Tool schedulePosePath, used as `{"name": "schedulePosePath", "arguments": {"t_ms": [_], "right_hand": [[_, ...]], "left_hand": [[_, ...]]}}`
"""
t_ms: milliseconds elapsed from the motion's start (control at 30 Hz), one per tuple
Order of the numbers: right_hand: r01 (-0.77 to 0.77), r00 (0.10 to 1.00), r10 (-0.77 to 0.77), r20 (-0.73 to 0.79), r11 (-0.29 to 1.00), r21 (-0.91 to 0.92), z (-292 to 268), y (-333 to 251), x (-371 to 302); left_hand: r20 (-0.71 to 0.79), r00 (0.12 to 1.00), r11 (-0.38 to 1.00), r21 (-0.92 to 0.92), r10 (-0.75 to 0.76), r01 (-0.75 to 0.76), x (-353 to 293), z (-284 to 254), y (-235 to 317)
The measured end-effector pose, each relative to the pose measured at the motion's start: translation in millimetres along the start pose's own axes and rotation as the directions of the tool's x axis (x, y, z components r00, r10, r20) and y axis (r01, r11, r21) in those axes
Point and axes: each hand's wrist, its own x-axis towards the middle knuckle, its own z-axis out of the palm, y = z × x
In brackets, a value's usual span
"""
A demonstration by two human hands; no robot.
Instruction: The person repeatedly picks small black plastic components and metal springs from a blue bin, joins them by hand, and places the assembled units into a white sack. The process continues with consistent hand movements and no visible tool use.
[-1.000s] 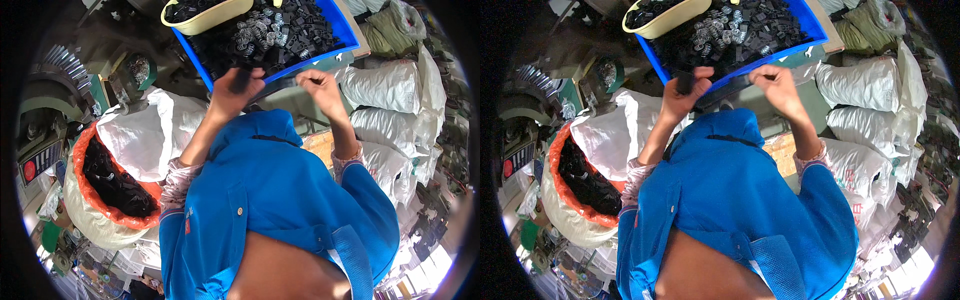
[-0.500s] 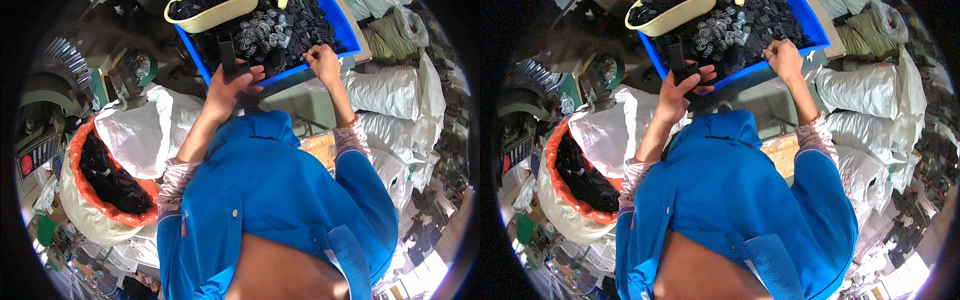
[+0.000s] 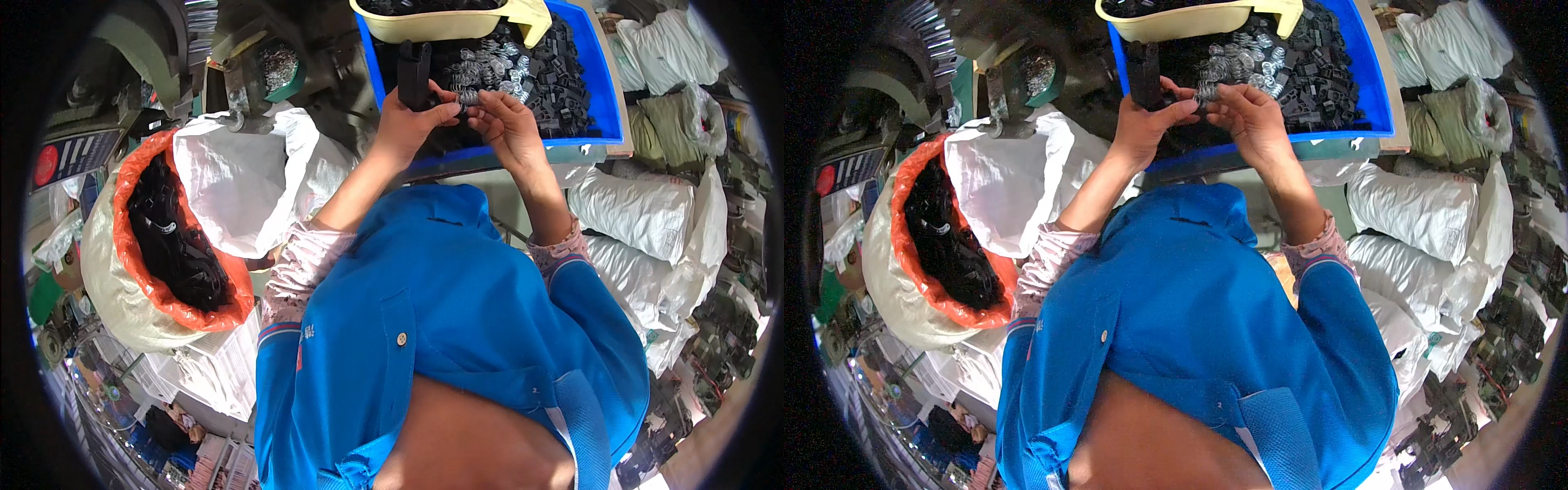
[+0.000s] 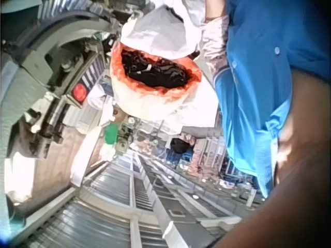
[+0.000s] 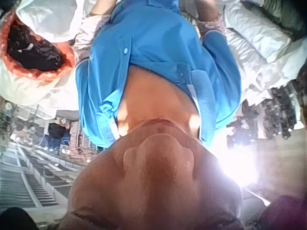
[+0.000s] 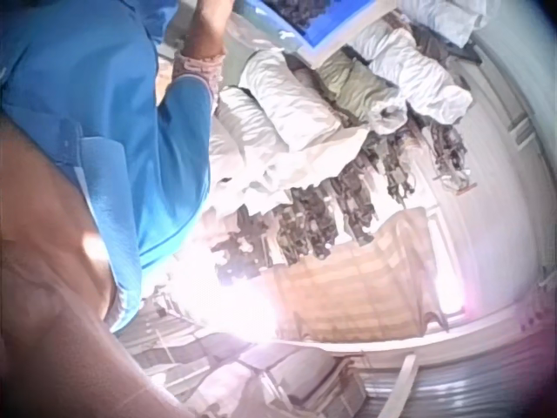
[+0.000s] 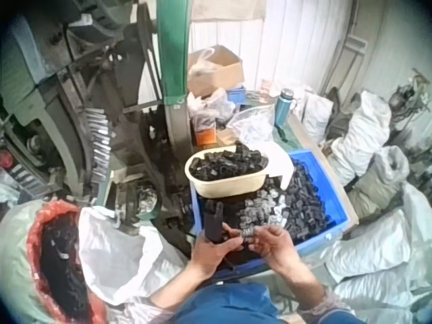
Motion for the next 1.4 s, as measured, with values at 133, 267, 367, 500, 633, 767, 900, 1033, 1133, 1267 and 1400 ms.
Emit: {"name": "schedulePosePath", "arguments": {"t_ms": [133,267,367,500,633,767,900,1033,1133,1267,1400], "right_hand": [[0.094,0.990,-0.106,-0.088,0.987,-0.134,20,-2,-7],[0.241,0.908,-0.415,-0.059,0.632,-0.736,-19,-13,-18],[0.223,0.737,-0.668,-0.104,0.386,-0.895,-79,-29,-17],[0.149,0.619,-0.760,-0.197,0.361,-0.921,-103,-44,-7],[0.142,0.559,-0.805,-0.199,0.330,-0.933,-114,-47,12],[0.041,0.649,-0.746,-0.149,0.230,-0.972,-100,-46,17],[0.169,0.536,-0.844,-0.031,0.143,-0.975,-82,-46,3],[0.325,0.892,-0.450,0.039,0.579,-0.748,14,-33,-17],[0.392,0.920,-0.290,0.265,0.697,-0.600,40,-12,2],[0.406,0.910,-0.219,0.351,0.639,-0.653,60,-5,18],[0.375,0.907,-0.142,0.395,0.697,-0.611,89,-18,31]], "left_hand": [[-0.081,0.992,0.994,0.028,-0.100,0.102,3,-6,5],[-0.123,0.985,0.989,0.058,-0.125,0.133,2,-16,8],[-0.106,0.990,0.996,0.016,-0.090,0.092,2,-20,6],[-0.072,0.992,0.994,-0.031,-0.107,0.105,5,-10,5],[-0.053,0.992,0.990,-0.084,-0.118,0.113,9,-4,1],[-0.063,0.990,0.989,-0.090,-0.126,0.121,11,4,2],[-0.076,0.990,0.987,-0.117,-0.115,0.106,6,4,9],[-0.082,0.993,0.989,-0.135,-0.079,0.068,0,-4,10],[-0.077,0.995,0.990,-0.128,-0.066,0.055,-7,-11,15],[-0.087,0.994,0.985,-0.165,-0.062,0.047,-20,-27,27],[-0.184,0.980,0.997,-0.003,0.079,-0.081,-29,-44,34]]}}
